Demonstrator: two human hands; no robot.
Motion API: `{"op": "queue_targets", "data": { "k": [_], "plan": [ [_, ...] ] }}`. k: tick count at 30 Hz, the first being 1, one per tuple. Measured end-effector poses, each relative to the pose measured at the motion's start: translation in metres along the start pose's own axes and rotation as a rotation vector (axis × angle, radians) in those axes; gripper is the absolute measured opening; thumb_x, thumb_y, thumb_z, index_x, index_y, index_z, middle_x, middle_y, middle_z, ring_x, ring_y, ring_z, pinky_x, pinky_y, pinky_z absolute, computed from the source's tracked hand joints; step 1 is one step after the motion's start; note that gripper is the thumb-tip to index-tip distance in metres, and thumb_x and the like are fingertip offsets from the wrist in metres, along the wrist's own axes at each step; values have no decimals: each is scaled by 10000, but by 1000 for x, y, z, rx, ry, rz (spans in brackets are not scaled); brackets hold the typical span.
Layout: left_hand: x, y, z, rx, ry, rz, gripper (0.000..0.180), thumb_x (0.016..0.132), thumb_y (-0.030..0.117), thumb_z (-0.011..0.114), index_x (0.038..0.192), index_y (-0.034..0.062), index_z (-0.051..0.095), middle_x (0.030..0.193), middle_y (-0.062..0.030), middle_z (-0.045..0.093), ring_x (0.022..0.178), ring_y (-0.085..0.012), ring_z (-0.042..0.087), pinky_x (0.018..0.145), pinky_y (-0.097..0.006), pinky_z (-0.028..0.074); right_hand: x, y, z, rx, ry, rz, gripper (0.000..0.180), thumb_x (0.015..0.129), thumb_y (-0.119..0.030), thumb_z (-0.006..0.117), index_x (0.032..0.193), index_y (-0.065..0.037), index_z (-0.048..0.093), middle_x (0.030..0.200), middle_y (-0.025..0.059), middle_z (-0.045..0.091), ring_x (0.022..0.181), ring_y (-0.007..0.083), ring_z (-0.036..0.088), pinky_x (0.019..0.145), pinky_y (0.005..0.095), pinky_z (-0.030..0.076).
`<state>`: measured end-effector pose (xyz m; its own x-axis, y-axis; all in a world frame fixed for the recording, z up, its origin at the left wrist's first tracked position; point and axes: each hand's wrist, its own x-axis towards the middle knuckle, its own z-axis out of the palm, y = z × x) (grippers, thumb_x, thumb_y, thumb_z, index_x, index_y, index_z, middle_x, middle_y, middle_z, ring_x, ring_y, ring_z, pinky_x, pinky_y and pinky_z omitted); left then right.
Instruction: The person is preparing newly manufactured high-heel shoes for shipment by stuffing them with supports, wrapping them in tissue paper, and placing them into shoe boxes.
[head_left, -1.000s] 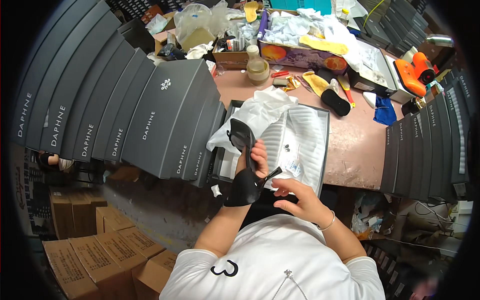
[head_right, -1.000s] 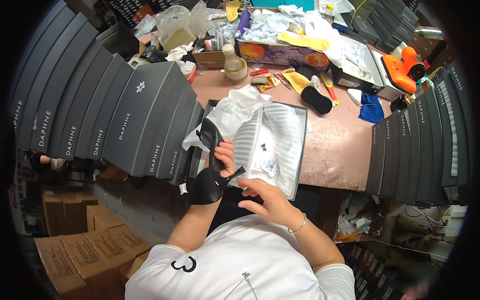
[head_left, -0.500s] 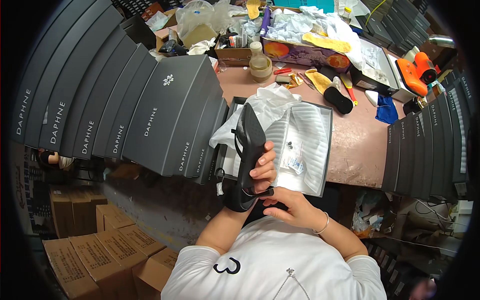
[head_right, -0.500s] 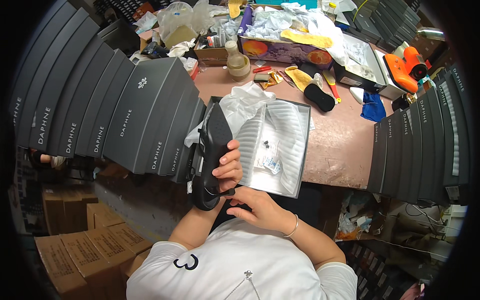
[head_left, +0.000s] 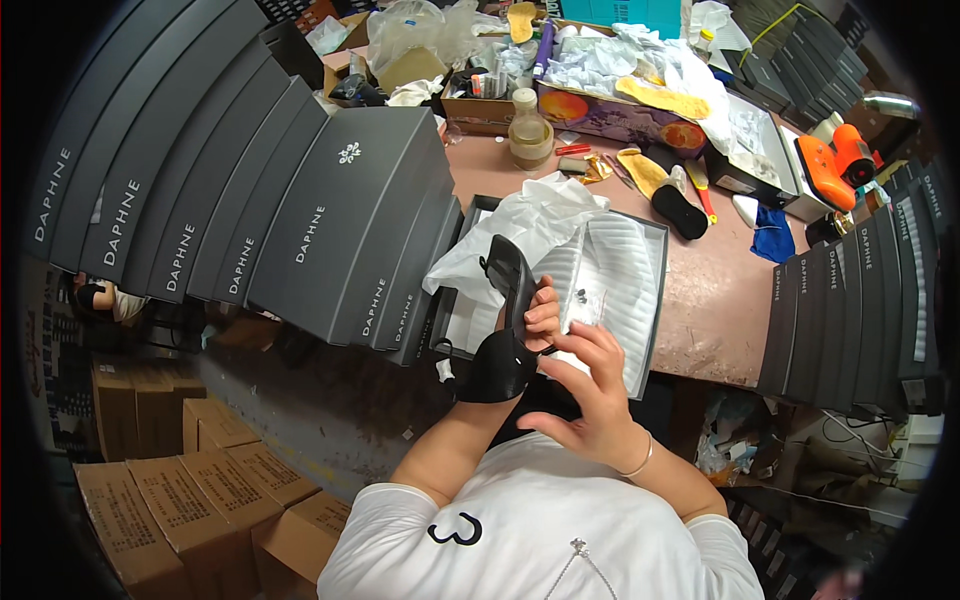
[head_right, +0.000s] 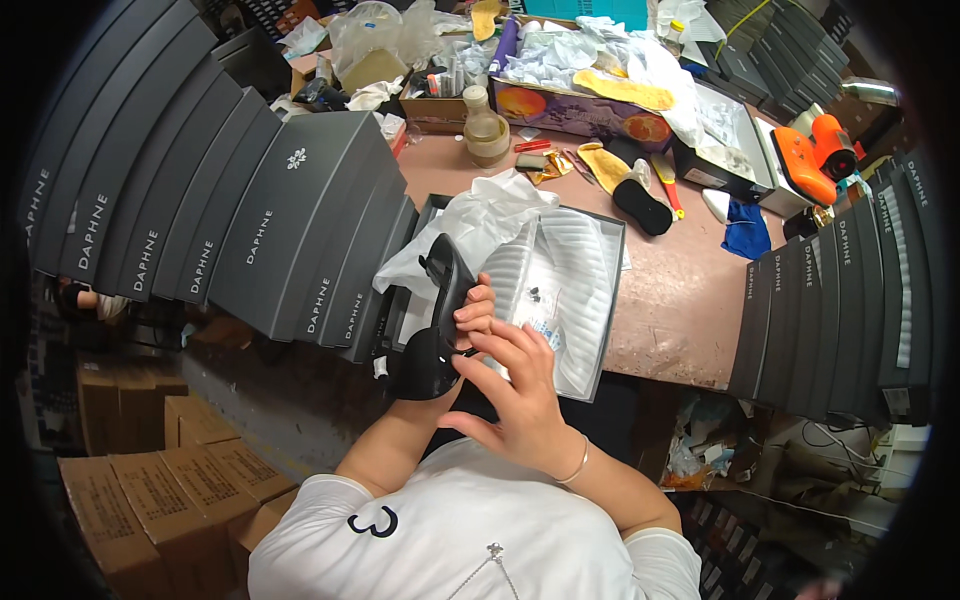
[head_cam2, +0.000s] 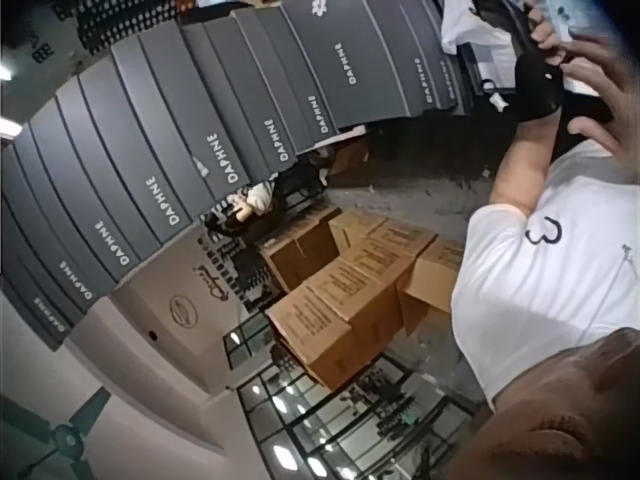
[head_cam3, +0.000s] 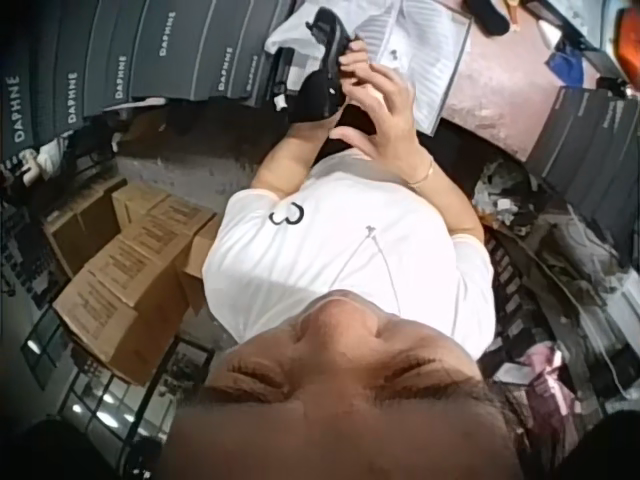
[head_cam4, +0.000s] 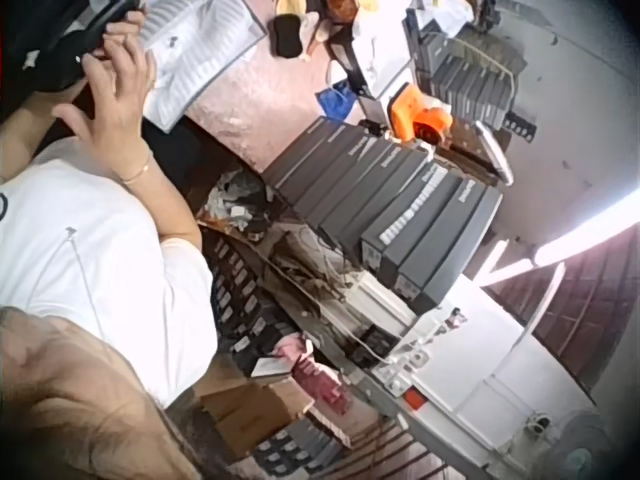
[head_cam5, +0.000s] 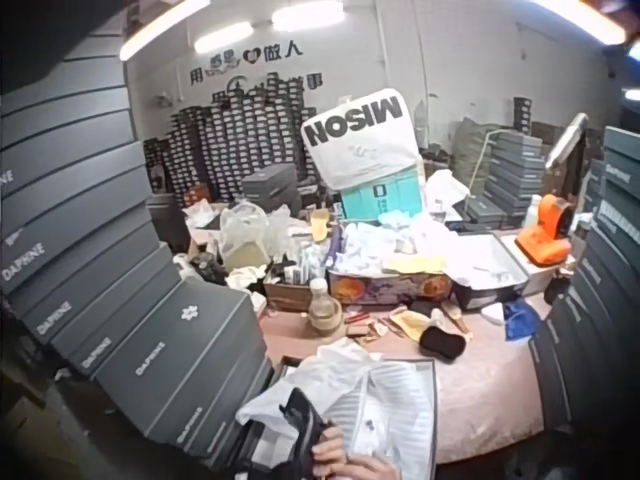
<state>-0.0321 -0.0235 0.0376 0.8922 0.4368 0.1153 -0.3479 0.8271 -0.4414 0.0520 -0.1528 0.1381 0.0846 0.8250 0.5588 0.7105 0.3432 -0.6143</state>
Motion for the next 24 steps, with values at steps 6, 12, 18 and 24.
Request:
{"op": "queue_targets", "data": {
  "k": [6, 12, 18, 24],
  "plan": [
    [-6, 7, -22, 273, 67, 68, 385, 965, 355, 520, 1137, 11, 502, 869, -63, 505, 633, -139, 488, 533, -238, 451, 2, 1, 17, 179, -74, 215, 628, 628, -397, 848, 1107, -63, 616, 1102, 98, 550, 1089, 277, 518, 979, 390, 357],
    [-14, 5, -10, 421, 161, 70, 360, 966, 378, 508, 1100, 43, 503, 836, -43, 498, 605, -124, 476, 518, -234, 443, -2, 17, 15, 432, -90, 302, 224, 811, -30, 711, 1025, 2, 654, 932, 98, 643, 797, 194, 644, 726, 288, 516],
    [-8, 3, -18, 264, 212, 26, 397, 951, 316, 558, 1110, -45, 519, 861, -92, 555, 611, -143, 524, 506, -227, 452, -18, 34, 0, 501, 82, 436, 159, 935, 52, 493, 1059, 55, 593, 962, 104, 660, 849, 154, 652, 770, 240, 507],
    [-9, -3, -5, 148, 296, 16, 327, 965, 233, 528, 1112, -56, 482, 846, -99, 532, 656, -145, 519, 583, -235, 463, -15, 17, -5, 131, -30, 162, 407, 736, -66, 756, 1112, -28, 607, 1127, 130, 601, 1135, 302, 541, 957, 398, 413]
  ]
}}
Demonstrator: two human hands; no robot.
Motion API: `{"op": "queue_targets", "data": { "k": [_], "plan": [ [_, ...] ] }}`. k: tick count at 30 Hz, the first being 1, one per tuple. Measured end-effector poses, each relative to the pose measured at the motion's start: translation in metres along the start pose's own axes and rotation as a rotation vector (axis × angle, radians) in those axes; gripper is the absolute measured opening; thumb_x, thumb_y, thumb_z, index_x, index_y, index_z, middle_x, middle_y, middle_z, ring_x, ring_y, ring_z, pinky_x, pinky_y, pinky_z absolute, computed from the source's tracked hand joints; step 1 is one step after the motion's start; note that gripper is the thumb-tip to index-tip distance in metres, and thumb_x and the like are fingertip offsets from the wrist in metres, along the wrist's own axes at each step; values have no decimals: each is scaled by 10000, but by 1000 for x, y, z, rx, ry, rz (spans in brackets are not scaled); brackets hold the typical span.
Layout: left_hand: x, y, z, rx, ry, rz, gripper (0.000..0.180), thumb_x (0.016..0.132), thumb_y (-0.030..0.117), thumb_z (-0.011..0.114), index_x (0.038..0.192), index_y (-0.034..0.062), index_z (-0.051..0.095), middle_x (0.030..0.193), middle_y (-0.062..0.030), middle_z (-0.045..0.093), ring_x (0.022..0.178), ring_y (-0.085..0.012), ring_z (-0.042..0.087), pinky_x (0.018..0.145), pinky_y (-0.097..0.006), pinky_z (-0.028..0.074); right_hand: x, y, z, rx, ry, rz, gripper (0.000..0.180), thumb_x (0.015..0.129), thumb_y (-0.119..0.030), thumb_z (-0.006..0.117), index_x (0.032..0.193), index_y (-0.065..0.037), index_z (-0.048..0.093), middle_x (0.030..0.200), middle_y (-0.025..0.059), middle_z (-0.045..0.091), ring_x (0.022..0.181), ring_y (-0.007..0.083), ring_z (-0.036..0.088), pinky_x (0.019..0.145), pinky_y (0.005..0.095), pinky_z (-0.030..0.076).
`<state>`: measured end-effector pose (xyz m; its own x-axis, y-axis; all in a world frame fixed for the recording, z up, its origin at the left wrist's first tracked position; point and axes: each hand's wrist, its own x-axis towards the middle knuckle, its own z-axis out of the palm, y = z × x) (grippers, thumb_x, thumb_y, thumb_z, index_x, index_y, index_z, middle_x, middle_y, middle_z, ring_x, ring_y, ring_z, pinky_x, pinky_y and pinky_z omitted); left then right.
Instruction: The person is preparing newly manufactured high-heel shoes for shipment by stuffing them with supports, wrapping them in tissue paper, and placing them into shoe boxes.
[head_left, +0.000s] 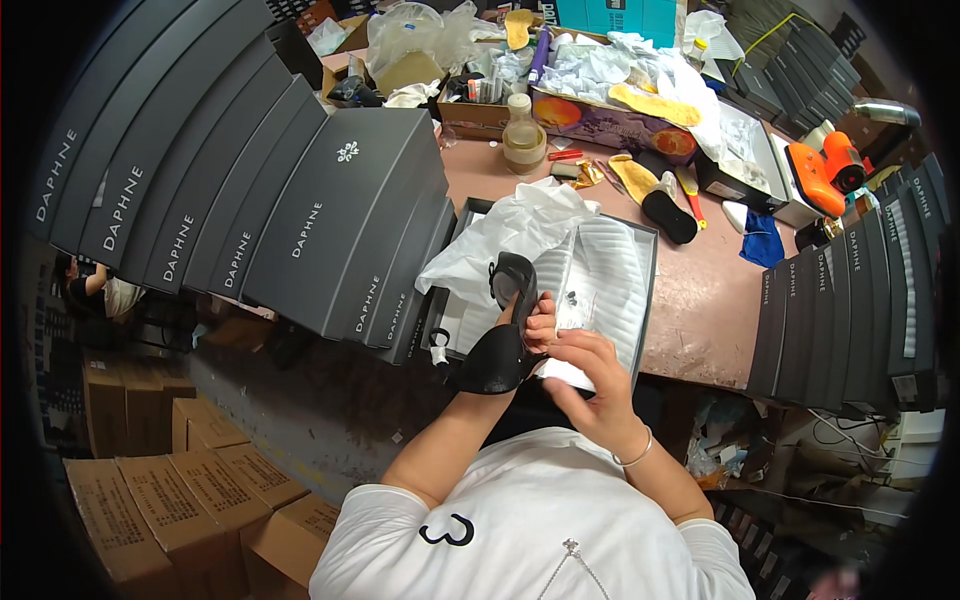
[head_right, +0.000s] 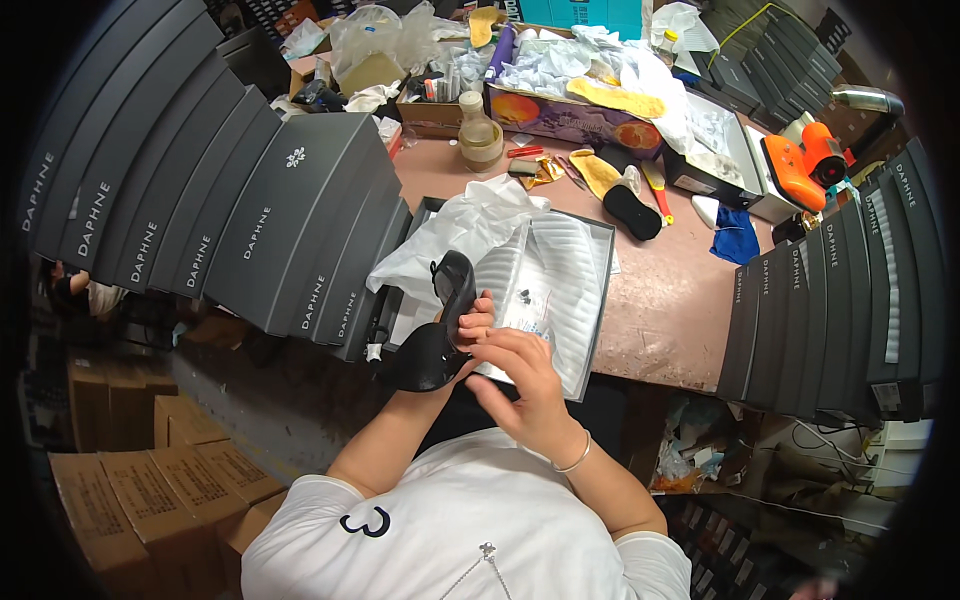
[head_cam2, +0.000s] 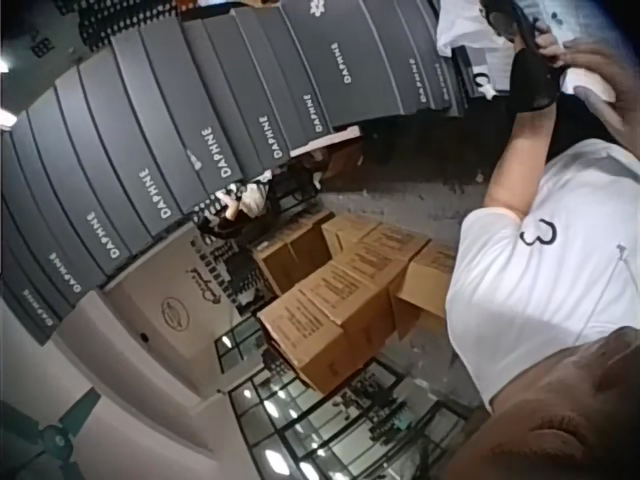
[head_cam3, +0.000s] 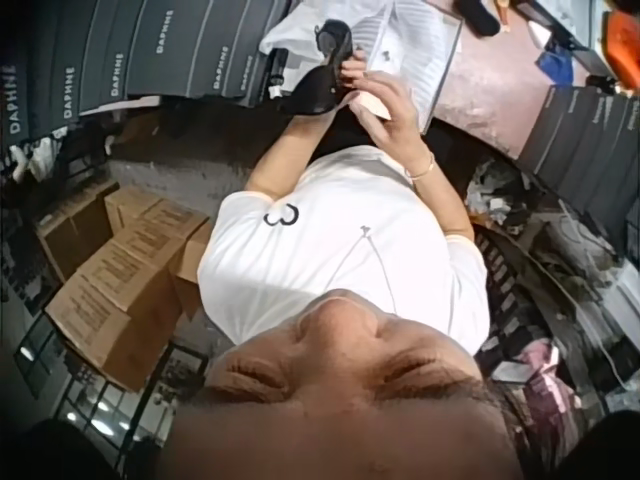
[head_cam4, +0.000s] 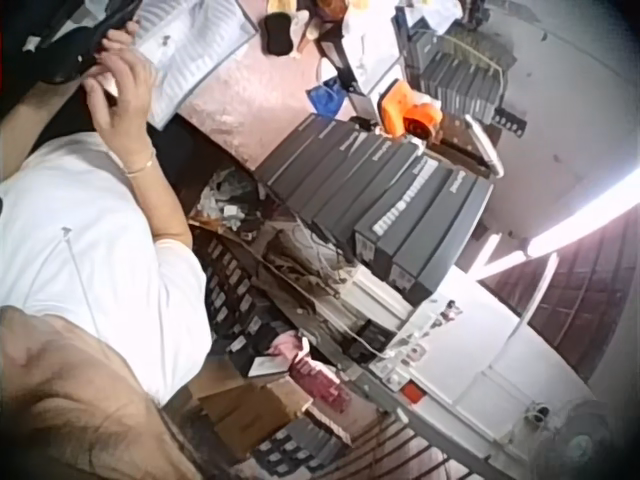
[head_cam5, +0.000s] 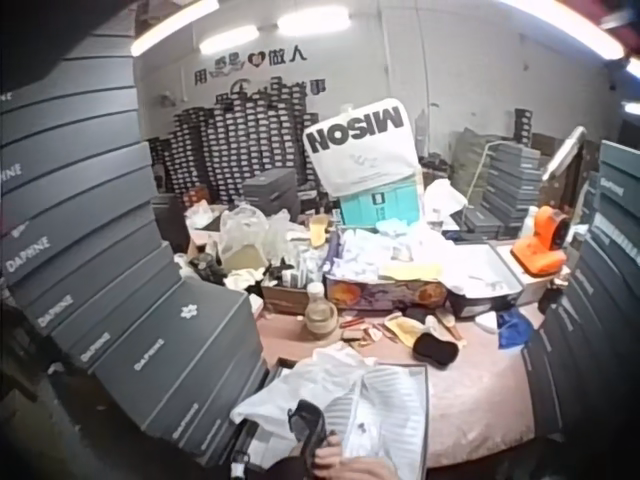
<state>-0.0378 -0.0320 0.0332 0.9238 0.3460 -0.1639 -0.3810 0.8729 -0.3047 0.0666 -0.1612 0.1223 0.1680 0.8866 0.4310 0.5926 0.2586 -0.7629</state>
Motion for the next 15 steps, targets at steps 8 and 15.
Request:
{"op": "queue_targets", "data": {
  "k": [8, 15],
  "plan": [
    [-17, -39, 37, 809, 183, 361, 400, 1025, 372, 317, 1211, 72, 504, 1126, -57, 562, 1036, -154, 565, 890, -295, 477, 23, -8, 6, -189, -195, -96, 796, 623, -164, 839, 1334, -127, 483, 1401, 272, 356, 1263, 373, 438, 1028, 437, 391],
    [-8, -28, 18, 1061, 280, 392, 293, 1015, 315, 380, 1091, 92, 555, 910, -33, 602, 876, -114, 602, 771, -259, 502, 19, 6, -15, 281, -235, 101, 826, 668, -175, 832, 1372, -50, 419, 1416, 213, 377, 1224, 376, 476, 953, 364, 463]
  ]
}}
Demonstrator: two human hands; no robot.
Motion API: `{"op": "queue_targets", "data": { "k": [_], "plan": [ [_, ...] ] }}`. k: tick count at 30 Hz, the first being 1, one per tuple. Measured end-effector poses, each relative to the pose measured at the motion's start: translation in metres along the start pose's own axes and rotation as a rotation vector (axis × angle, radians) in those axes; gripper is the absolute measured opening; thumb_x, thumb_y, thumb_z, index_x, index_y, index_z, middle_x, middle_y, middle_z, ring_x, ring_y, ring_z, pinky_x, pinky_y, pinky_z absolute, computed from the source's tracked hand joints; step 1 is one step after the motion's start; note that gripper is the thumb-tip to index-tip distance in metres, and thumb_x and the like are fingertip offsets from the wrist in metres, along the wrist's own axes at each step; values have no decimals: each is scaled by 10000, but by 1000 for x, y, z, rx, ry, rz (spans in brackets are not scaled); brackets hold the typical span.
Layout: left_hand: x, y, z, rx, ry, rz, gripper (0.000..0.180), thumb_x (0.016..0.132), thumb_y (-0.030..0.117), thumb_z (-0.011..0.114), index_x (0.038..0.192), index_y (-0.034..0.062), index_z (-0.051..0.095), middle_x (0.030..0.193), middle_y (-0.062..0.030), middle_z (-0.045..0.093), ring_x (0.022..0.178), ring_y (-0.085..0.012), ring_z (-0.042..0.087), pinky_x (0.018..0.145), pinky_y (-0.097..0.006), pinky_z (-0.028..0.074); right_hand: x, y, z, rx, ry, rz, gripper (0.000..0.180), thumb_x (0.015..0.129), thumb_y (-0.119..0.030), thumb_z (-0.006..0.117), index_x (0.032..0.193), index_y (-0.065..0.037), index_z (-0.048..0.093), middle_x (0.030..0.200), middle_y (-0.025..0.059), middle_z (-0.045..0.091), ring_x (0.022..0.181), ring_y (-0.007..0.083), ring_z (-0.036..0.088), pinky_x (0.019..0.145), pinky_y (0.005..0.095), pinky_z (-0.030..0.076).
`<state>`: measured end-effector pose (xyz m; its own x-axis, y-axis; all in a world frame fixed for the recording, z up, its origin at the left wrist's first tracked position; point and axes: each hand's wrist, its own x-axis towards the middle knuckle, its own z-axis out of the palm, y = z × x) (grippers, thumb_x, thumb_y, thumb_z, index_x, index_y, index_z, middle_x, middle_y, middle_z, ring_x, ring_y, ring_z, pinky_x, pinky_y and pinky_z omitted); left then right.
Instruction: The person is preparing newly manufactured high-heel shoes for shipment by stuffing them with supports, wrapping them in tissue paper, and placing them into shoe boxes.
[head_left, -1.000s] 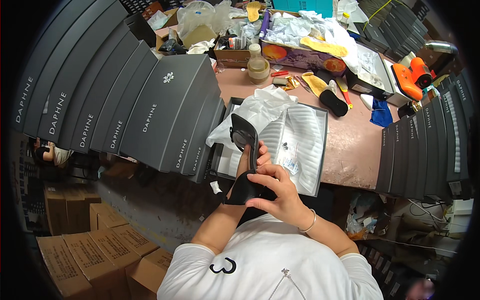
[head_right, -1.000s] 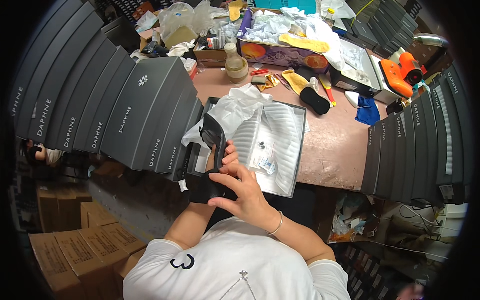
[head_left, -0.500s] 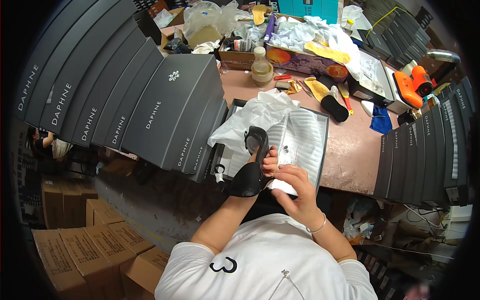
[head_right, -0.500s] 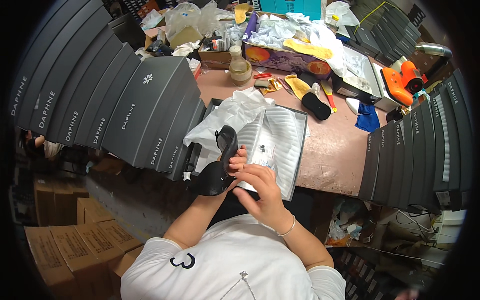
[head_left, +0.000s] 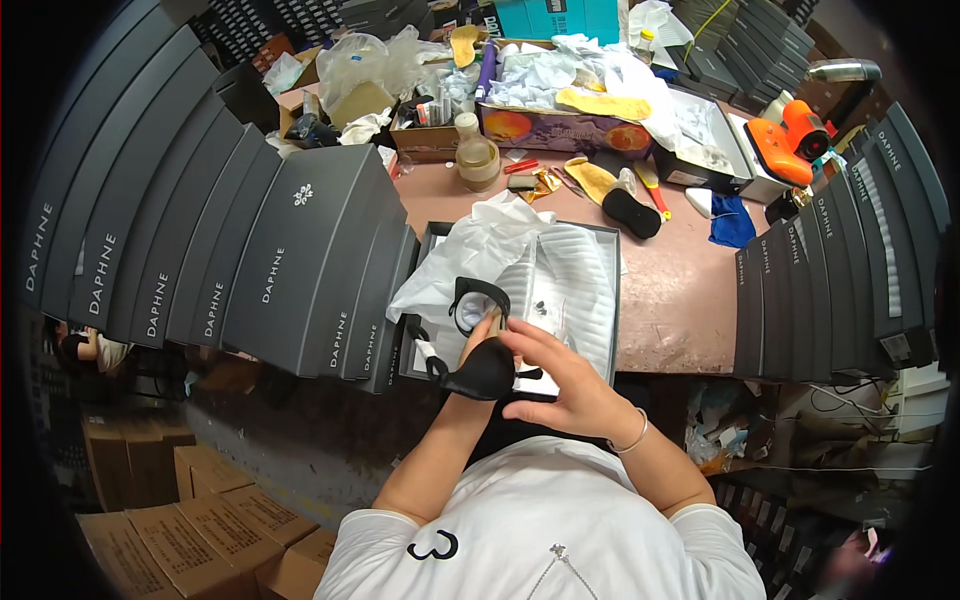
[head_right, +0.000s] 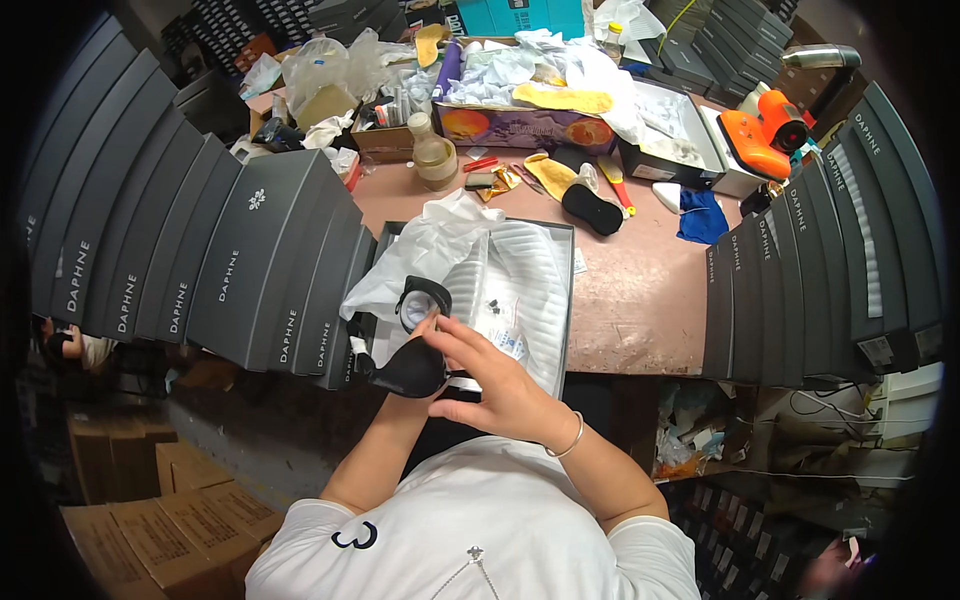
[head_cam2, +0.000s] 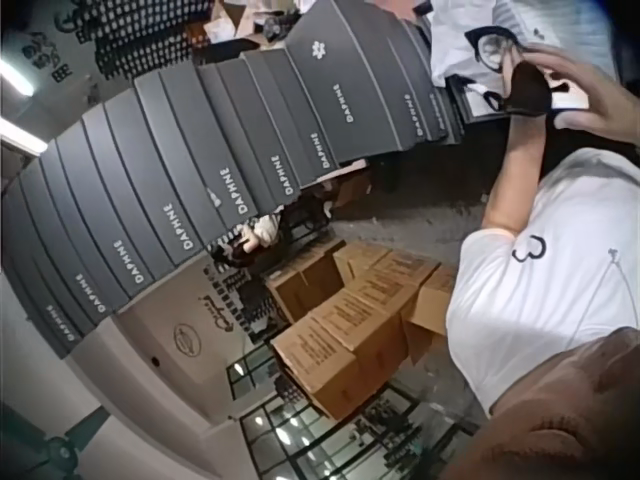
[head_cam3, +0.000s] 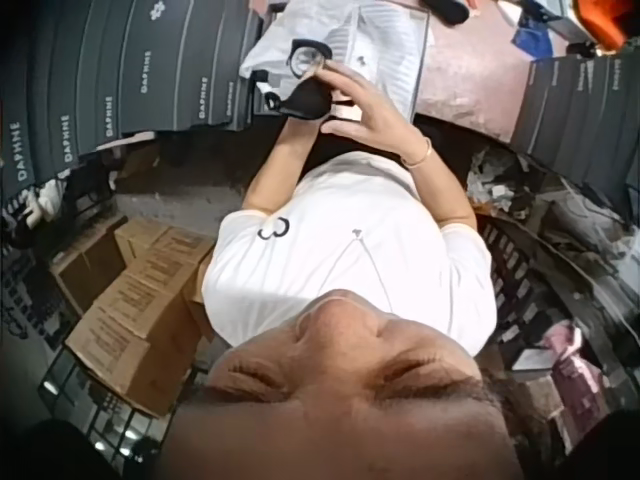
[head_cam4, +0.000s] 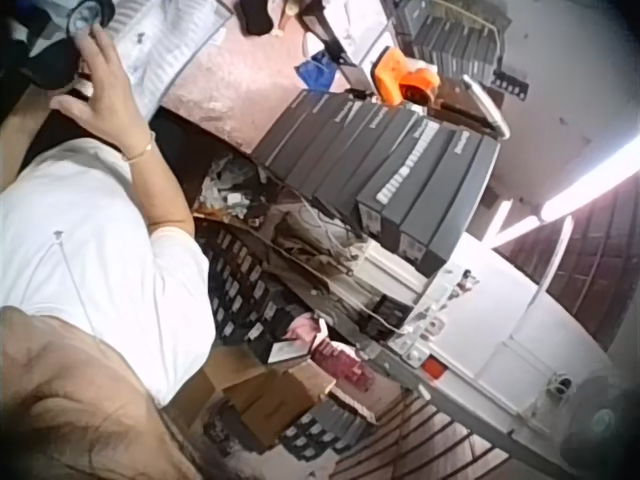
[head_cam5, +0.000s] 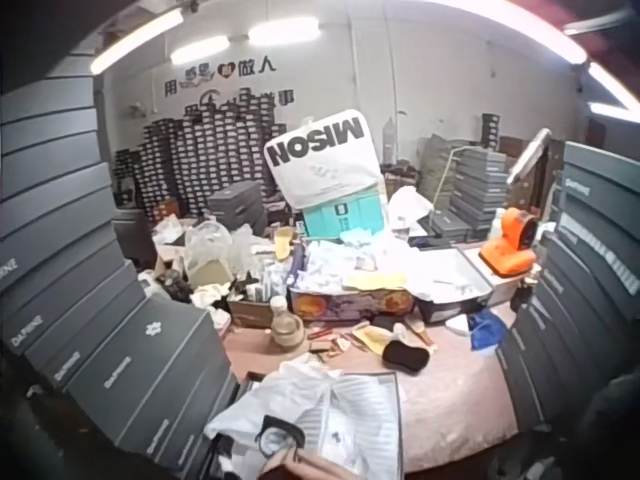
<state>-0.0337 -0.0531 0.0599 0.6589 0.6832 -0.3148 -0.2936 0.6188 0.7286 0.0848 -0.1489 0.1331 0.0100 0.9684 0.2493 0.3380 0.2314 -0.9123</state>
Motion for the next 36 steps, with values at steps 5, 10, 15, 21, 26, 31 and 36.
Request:
{"op": "queue_targets", "data": {
  "k": [5, 10, 15, 21, 26, 31, 36],
  "plan": [
    [-3, -14, 2, -229, -40, -116, 356, 991, 360, 453, 1205, 82, 512, 1118, -40, 569, 1016, -132, 582, 880, -279, 485, 4, 5, 7, -304, -20, -33, 815, 640, -128, 824, 1352, -73, 432, 1285, 182, 484, 1097, 340, 557, 869, 385, 513],
    [-26, -5, -3, 73, 64, 210, 571, 905, 289, 601, 1369, 41, 380, 1309, -110, 474, 1210, -204, 478, 1001, -349, 400, 16, -5, 0, -195, 281, -50, 761, 594, -68, 816, 1276, -102, 479, 1085, 134, 544, 797, 318, 648, 654, 363, 556],
    [-57, 43, 19, 676, 42, 1011, 546, 817, 115, 570, 1333, 0, 434, 1458, -177, 292, 1378, -301, 277, 1102, -462, 272, 16, -3, 1, -391, 246, -3, 787, 595, -95, 813, 1302, -120, 468, 1065, 106, 551, 748, 296, 650, 605, 361, 545],
    [-56, 50, 23, 1016, 68, 999, 250, 733, -21, 648, 980, 16, 647, 1257, -170, 477, 1269, -349, 413, 988, -444, 435, 14, -3, 9, -516, 203, -8, 801, 602, -132, 817, 1326, -127, 474, 1050, 94, 556, 692, 261, 652, 579, 353, 541],
    [-53, 55, 16, 992, 77, 923, 224, 687, -59, 645, 893, 28, 654, 1117, -115, 561, 1169, -332, 509, 948, -403, 470, 14, 2, 7, -533, 174, -14, 784, 620, -147, 811, 1326, -125, 472, 1040, 104, 556, 678, 261, 650, 579, 349, 541],
    [-57, 60, 16, 1003, 7, 869, 311, 696, -129, 555, 963, -1, 651, 1194, -128, 504, 1257, -317, 432, 1017, -422, 402, 16, 1, 8, -519, 157, 5, 768, 630, -151, 810, 1318, -122, 472, 1037, 105, 555, 686, 269, 651, 586, 355, 543],
    [-54, 69, 13, 994, -57, 751, 309, 684, -62, 639, 976, 35, 657, 1191, -124, 534, 1230, -336, 478, 991, -411, 441, 14, 5, 5, -504, 144, 46, 762, 642, -160, 809, 1319, -122, 462, 1039, 108, 555, 691, 279, 651, 592, 363, 545]
  ]
}}
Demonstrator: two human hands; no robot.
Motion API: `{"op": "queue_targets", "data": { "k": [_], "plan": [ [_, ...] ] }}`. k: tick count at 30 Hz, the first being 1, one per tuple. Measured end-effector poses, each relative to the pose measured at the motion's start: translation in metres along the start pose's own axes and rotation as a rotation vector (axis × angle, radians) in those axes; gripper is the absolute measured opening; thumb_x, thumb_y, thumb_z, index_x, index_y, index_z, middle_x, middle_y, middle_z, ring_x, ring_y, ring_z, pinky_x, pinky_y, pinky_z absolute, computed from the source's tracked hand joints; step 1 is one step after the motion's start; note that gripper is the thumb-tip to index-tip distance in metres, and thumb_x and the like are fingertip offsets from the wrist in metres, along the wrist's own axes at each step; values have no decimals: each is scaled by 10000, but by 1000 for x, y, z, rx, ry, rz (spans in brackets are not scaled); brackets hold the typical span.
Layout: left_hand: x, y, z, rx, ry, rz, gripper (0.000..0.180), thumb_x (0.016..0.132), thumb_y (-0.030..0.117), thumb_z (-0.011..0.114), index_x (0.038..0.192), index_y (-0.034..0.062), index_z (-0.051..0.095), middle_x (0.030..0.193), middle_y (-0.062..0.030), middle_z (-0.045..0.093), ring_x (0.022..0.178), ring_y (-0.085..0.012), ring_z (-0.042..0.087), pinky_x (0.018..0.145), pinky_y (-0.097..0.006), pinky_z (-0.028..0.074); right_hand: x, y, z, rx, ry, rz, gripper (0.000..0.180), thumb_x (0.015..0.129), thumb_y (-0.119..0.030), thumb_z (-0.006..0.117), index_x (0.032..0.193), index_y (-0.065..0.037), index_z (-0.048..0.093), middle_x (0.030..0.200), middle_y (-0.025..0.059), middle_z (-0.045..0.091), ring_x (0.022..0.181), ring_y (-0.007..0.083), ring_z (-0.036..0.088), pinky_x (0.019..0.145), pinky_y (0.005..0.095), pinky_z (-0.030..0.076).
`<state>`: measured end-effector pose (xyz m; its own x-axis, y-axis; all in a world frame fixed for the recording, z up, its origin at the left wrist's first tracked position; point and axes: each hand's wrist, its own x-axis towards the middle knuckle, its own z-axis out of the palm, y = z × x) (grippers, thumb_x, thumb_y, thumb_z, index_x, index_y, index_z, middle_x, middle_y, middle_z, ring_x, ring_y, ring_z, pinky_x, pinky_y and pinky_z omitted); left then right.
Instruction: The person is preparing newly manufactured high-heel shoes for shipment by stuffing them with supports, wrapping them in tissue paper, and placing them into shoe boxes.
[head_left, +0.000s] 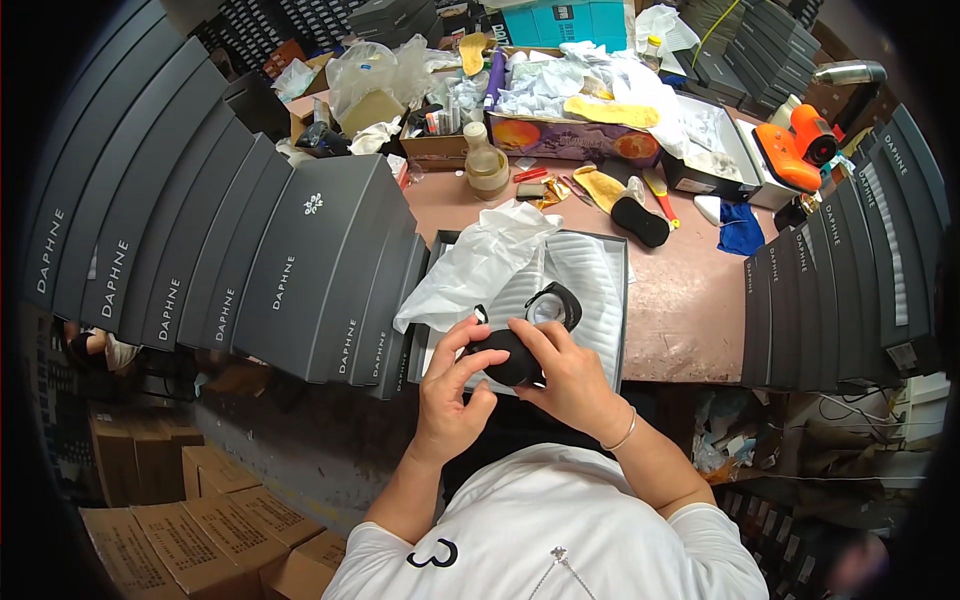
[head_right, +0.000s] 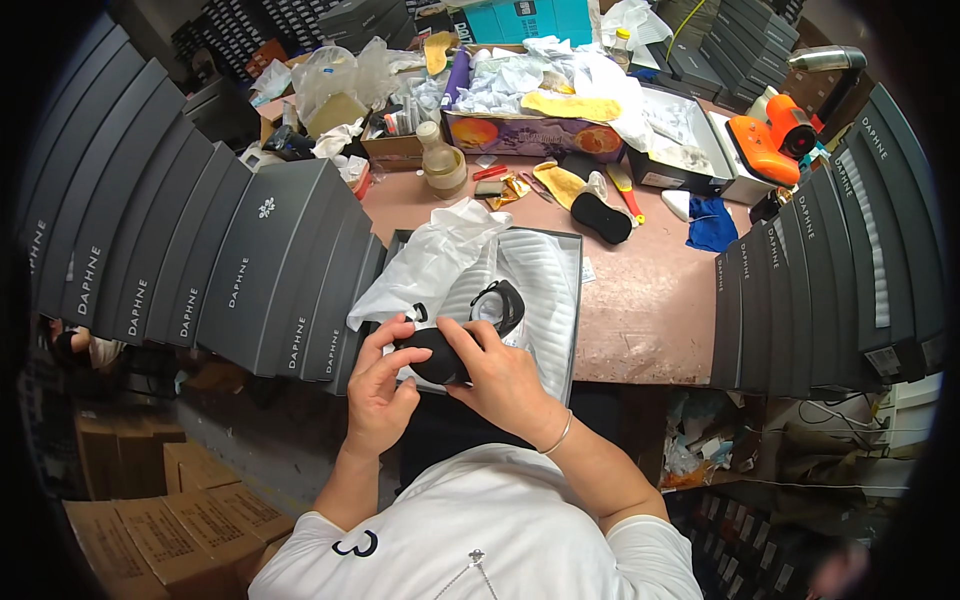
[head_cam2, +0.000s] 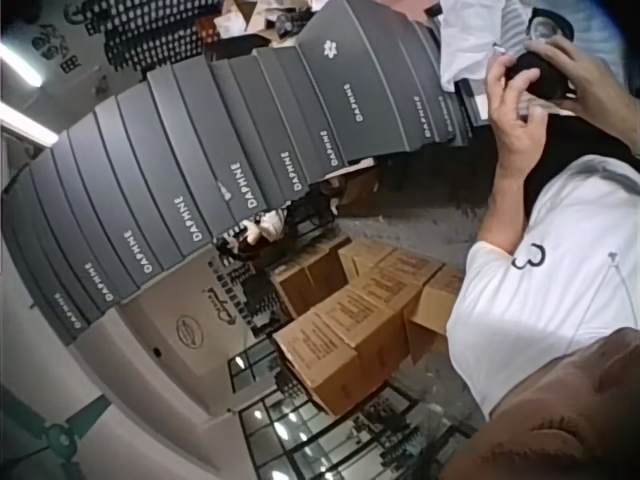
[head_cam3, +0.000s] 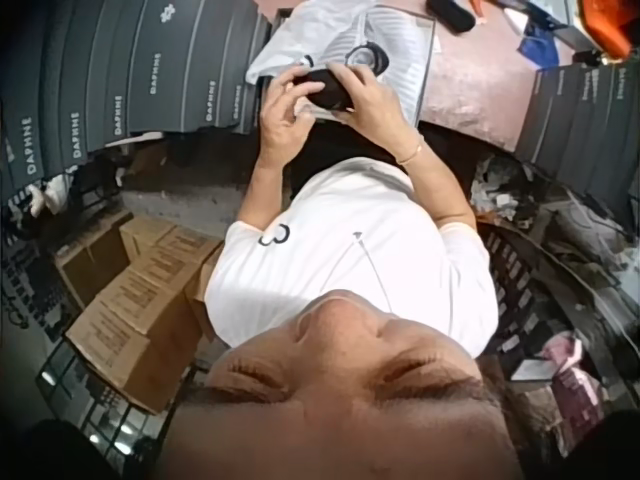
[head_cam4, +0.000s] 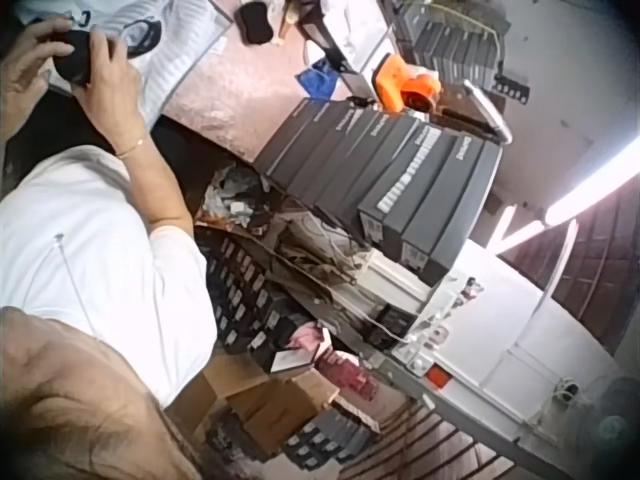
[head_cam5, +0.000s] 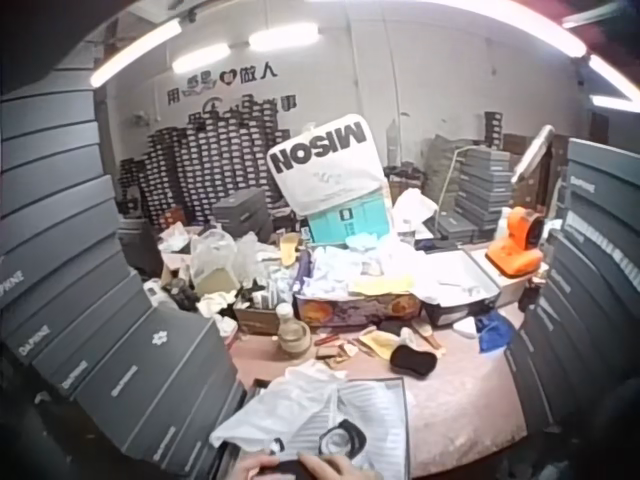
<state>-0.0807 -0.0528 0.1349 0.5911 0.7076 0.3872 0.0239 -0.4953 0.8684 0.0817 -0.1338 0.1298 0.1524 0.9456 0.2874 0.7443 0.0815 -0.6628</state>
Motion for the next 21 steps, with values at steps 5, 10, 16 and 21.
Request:
{"op": "queue_targets", "data": {
  "k": [5, 10, 16, 21],
  "plan": [
    [-1, 3, 8, 123, 50, 31, 350, 677, -73, 625, 1005, 46, 661, 1237, -124, 522, 1269, -328, 454, 1018, -412, 419, 2, -5, 0, 3, -23, 25, 774, 616, -121, 814, 1308, -122, 468, 1038, 118, 557, 738, 300, 648, 627, 377, 543],
    [-5, -16, -9, -391, -37, -95, 362, 777, -64, 478, 1097, -2, 636, 1337, -184, 478, 1355, -360, 351, 1082, -439, 332, 1, -1, -4, -8, -24, 37, 771, 619, -118, 812, 1307, -118, 464, 1037, 121, 555, 746, 309, 645, 636, 383, 542],
    [-14, 5, 7, 646, -98, 263, 395, 826, 121, 613, 1212, 41, 599, 1406, -197, 397, 1372, -405, 271, 1100, -516, 263, 3, 3, -4, -5, -23, 23, 768, 648, -152, 804, 1321, -105, 438, 1030, 127, 546, 731, 325, 640, 625, 388, 535],
    [-46, -35, -10, 37, -293, 388, 293, 800, 145, 697, 1066, 31, 658, 1185, -146, 593, 1196, -307, 527, 1074, -514, 316, 7, 3, -14, 101, -7, 136, 737, 635, -124, 811, 1289, -81, 472, 1032, 146, 557, 795, 341, 627, 654, 383, 523]
  ]
}}
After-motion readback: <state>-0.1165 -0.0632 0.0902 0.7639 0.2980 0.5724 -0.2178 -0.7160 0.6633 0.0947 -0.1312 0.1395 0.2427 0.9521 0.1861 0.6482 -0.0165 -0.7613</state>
